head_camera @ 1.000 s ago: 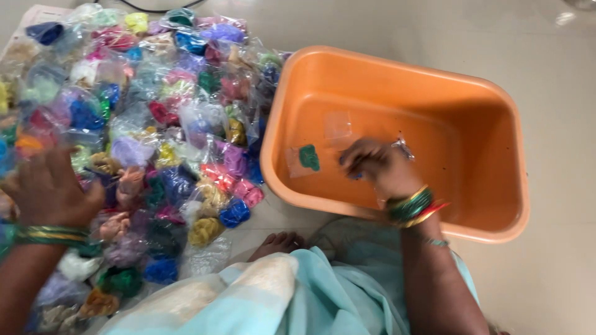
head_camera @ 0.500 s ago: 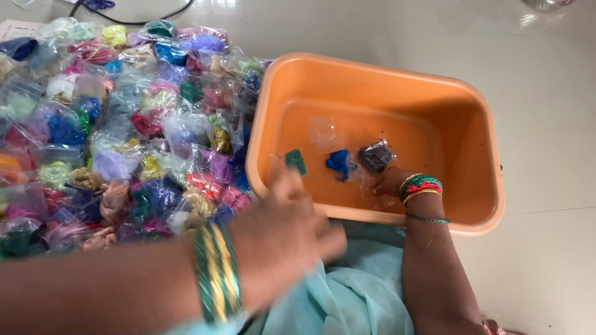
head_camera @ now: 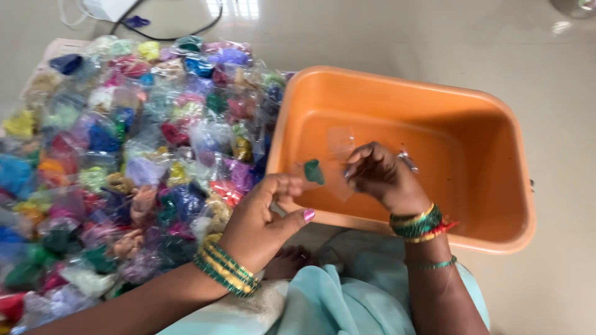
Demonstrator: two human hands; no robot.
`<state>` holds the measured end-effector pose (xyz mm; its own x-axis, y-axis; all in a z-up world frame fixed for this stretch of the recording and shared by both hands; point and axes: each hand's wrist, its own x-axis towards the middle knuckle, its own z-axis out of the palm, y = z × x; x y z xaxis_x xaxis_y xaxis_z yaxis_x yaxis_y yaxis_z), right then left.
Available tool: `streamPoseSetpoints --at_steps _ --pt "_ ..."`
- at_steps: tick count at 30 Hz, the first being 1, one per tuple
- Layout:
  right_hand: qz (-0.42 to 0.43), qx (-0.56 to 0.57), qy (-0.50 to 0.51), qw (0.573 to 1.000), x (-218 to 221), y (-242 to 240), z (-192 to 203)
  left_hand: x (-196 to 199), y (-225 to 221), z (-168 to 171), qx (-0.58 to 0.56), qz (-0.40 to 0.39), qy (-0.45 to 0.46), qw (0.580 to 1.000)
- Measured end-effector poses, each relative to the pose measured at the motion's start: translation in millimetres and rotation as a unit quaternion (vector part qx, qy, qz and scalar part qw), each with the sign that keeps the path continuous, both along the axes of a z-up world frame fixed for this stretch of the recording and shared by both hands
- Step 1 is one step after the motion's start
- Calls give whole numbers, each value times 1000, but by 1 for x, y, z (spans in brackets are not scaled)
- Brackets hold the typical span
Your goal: The person sits on the floor and unwraps small clear plastic packets of colored powder one at a time, placing the emptied wrappers into an orange plastic basin and the opened color packets onto a pile beside them. They also pull and stretch a long pink strip of fabric between their hands before resuming opening packets.
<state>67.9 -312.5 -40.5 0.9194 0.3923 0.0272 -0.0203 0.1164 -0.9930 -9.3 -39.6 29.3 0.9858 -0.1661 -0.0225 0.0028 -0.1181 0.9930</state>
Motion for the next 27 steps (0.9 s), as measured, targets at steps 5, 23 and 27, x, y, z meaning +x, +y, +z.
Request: streamPoseSetpoints --at_steps 5,23,27 --pt "91 21 -22 995 -33 47 26 -1 17 -21 45 2 -32 998" --pt "91 -284 -408 863 -62 84 92 -9 40 -30 17 15 112 993" --pt "159 -260 -488 817 -71 92 95 -9 37 0 67 23 276 958"
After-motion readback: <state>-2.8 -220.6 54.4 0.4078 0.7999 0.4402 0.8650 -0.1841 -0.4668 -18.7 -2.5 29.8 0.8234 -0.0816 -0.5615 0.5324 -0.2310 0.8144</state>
